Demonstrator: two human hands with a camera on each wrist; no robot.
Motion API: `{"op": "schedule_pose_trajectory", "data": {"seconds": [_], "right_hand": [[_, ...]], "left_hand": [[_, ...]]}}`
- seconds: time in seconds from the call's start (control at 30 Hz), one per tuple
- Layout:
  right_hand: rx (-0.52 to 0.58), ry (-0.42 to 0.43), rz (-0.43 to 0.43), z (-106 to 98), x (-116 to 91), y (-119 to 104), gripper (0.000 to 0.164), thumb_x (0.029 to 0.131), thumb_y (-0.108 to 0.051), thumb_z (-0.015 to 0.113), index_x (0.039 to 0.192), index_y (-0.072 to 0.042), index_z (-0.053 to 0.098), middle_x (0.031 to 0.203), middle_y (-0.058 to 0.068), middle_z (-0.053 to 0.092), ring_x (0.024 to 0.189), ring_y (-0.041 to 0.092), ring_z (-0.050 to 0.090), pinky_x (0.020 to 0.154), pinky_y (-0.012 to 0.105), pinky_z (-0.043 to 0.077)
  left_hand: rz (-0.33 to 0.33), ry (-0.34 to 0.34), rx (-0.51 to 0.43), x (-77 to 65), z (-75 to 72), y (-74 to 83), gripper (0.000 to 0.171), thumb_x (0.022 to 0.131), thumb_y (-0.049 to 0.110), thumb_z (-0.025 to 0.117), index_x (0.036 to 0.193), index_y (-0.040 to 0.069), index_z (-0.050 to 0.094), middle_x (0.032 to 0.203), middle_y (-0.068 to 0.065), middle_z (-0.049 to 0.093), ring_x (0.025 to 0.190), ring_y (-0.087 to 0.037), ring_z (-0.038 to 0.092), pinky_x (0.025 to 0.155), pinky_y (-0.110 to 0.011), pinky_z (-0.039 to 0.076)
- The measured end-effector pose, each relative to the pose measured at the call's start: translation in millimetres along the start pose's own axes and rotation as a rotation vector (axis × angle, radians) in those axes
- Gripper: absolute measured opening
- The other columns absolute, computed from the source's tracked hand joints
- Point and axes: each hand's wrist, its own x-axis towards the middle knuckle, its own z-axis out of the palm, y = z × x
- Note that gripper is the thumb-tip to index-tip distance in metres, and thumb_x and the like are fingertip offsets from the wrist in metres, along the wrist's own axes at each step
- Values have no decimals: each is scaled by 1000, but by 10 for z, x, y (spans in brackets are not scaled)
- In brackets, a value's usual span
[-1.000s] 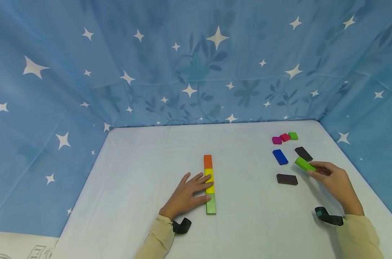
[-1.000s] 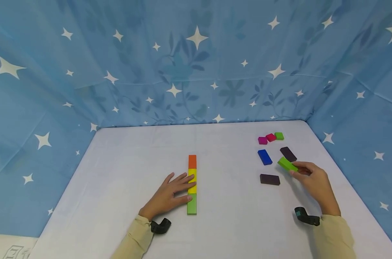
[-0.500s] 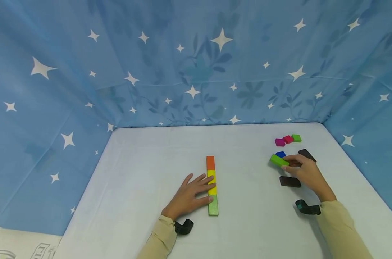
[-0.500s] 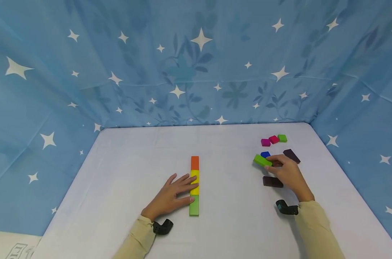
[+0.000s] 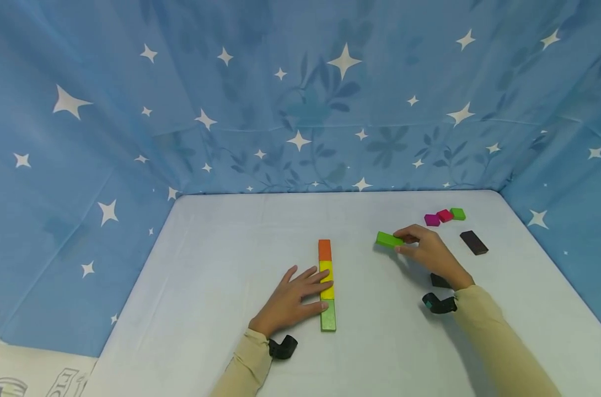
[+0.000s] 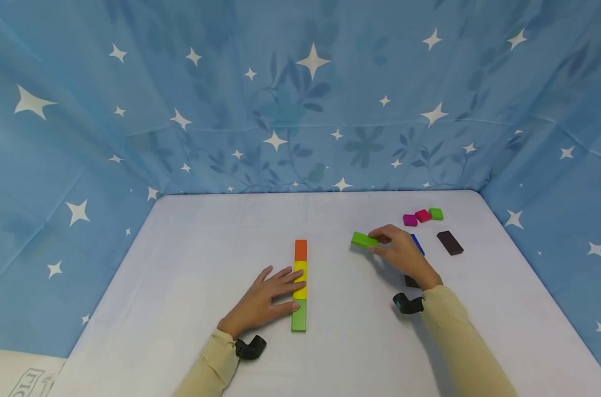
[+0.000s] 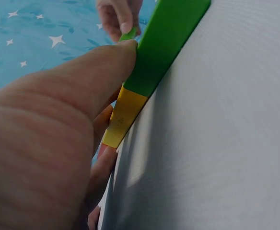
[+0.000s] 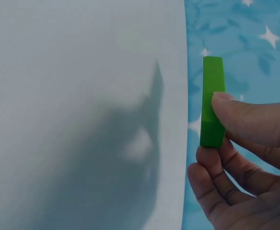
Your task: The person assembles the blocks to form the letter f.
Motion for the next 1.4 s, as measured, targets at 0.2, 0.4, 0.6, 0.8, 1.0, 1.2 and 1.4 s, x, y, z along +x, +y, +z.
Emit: {"op": "schedule_pose_trajectory", "data": {"seconds": [0.2, 0.4, 0.6, 0.8, 1.0, 1.2, 1.4], "right_hand": [[36, -58, -33, 162, 197, -140, 31, 97, -2, 77, 126, 5, 72, 121, 18, 70, 109, 37, 66, 100, 60, 55], [25, -109, -47, 337, 350, -317, 32, 97, -5, 78, 127, 3, 73, 119, 15, 69, 109, 35, 65, 102, 58, 55], [-2, -131, -137, 527, 482, -456, 28, 95, -3, 81, 121, 3, 75, 111, 11, 71, 100, 30, 64, 96, 54, 58], [35, -150, -237, 679, 617, -645, 28, 93, 0, 81, 120, 3, 75, 107, 8, 70, 95, 31, 62, 91, 53, 58], [38, -167, -284, 833, 740, -823, 30, 93, -1, 82, 122, 2, 74, 105, 7, 68, 95, 34, 62, 90, 51, 57], [47, -192, -316, 976, 824, -929, 28, 95, -5, 81, 122, 1, 73, 109, 7, 68, 98, 35, 62, 92, 52, 57], [70, -200, -309, 1102, 902, -980, 29, 96, -6, 81, 123, 1, 73, 112, 8, 68, 100, 34, 62, 93, 49, 57]], "left_hand": [[8, 0, -5, 1, -11, 3, 54, 106, 46, 65, 154, 22, 62, 165, 8, 46, 160, -19, 28, 131, -54, 6], [5, 3, 2, 4, -6, 8, 54, 106, 46, 64, 154, 22, 62, 165, 8, 46, 160, -20, 29, 131, -55, 7], [5, -1, 6, 14, -4, 14, 53, 106, 46, 64, 154, 22, 62, 165, 8, 46, 160, -20, 29, 131, -56, 7], [3, -5, -1, 10, -19, 27, 53, 106, 46, 65, 153, 22, 63, 165, 9, 46, 160, -20, 29, 131, -56, 7], [5, -7, -6, 6, -29, 12, 53, 107, 46, 65, 154, 22, 62, 165, 8, 46, 160, -21, 29, 131, -57, 7], [2, -16, -24, 9, -5, -7, 54, 106, 47, 64, 155, 23, 61, 166, 10, 44, 160, -19, 27, 131, -56, 4], [5, -23, -41, 14, -13, -4, 55, 107, 48, 62, 155, 22, 61, 166, 9, 44, 161, -18, 26, 131, -58, 4]]}}
